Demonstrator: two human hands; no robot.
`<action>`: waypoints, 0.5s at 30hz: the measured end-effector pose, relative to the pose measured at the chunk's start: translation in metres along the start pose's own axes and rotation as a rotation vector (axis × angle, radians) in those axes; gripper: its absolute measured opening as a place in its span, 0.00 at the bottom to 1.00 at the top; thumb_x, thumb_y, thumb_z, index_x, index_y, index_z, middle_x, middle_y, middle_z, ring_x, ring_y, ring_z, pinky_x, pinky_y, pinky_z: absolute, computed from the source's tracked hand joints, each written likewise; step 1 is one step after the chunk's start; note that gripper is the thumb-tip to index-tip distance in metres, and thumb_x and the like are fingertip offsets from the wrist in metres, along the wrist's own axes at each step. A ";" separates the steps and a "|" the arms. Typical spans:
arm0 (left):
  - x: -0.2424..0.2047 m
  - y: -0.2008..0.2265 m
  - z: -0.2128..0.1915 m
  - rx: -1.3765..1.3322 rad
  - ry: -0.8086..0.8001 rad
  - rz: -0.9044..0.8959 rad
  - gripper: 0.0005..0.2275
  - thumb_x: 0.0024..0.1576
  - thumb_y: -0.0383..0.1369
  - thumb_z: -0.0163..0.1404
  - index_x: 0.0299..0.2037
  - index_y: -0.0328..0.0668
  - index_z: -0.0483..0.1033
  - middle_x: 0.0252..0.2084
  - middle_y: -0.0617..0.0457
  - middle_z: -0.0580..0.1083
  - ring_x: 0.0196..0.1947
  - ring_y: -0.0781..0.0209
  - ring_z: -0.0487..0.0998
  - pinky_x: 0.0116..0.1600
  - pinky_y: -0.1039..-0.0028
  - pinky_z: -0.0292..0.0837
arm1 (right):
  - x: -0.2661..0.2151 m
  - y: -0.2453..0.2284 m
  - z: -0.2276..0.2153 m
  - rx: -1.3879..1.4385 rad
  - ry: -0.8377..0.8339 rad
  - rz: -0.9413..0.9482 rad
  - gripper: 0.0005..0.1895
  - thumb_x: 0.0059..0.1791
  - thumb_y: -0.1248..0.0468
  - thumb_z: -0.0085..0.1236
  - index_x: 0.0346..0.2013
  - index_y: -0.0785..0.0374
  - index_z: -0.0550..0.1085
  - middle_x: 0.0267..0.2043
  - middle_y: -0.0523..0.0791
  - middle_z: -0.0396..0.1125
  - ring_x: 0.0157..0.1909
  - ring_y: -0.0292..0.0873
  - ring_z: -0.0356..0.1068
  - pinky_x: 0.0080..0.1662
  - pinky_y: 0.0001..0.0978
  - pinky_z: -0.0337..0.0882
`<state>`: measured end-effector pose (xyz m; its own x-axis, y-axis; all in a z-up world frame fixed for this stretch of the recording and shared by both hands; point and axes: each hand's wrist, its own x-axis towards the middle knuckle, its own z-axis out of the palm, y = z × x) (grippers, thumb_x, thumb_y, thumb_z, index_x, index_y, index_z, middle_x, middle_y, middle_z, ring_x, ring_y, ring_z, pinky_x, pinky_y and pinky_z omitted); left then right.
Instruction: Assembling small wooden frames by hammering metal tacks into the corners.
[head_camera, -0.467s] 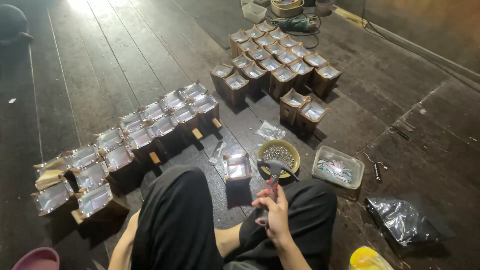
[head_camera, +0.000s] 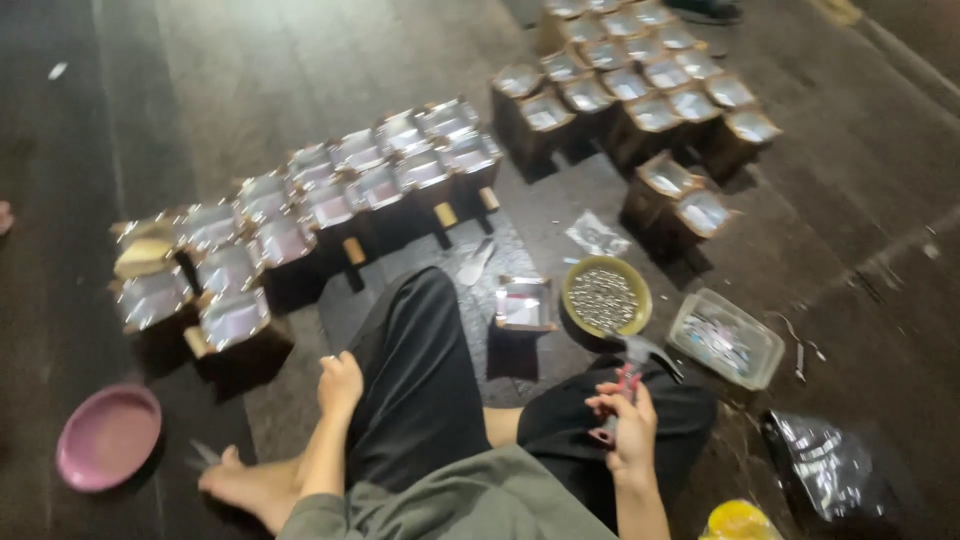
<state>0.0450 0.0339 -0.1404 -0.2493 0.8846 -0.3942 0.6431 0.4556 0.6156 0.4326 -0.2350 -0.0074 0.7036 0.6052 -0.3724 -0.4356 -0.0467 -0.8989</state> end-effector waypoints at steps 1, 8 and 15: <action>0.008 -0.018 0.010 0.017 0.090 0.092 0.25 0.65 0.45 0.33 0.49 0.19 0.64 0.45 0.19 0.74 0.48 0.22 0.75 0.57 0.46 0.68 | 0.000 -0.002 0.002 -0.030 0.038 0.027 0.25 0.46 0.74 0.46 0.59 0.61 0.67 0.39 0.47 0.70 0.31 0.42 0.68 0.27 0.27 0.60; 0.001 -0.066 -0.013 -0.259 0.211 0.191 0.18 0.59 0.37 0.48 0.46 0.25 0.59 0.36 0.41 0.79 0.38 0.40 0.80 0.49 0.57 0.72 | 0.024 0.036 0.007 -0.152 0.077 -0.065 0.25 0.45 0.74 0.47 0.57 0.58 0.68 0.42 0.42 0.70 0.35 0.38 0.72 0.32 0.22 0.66; 0.013 -0.191 -0.137 0.491 0.663 -0.314 0.41 0.51 0.46 0.58 0.59 0.07 0.56 0.55 0.21 0.66 0.50 0.36 0.68 0.49 0.50 0.68 | -0.027 0.044 0.061 -0.338 0.025 -0.180 0.27 0.48 0.75 0.49 0.62 0.58 0.62 0.45 0.41 0.68 0.33 0.36 0.70 0.18 0.23 0.61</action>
<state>-0.1799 -0.0279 -0.1697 -0.7377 0.6709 0.0749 0.6745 0.7280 0.1224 0.3601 -0.2051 -0.0224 0.7671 0.6084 -0.2037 -0.0975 -0.2032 -0.9743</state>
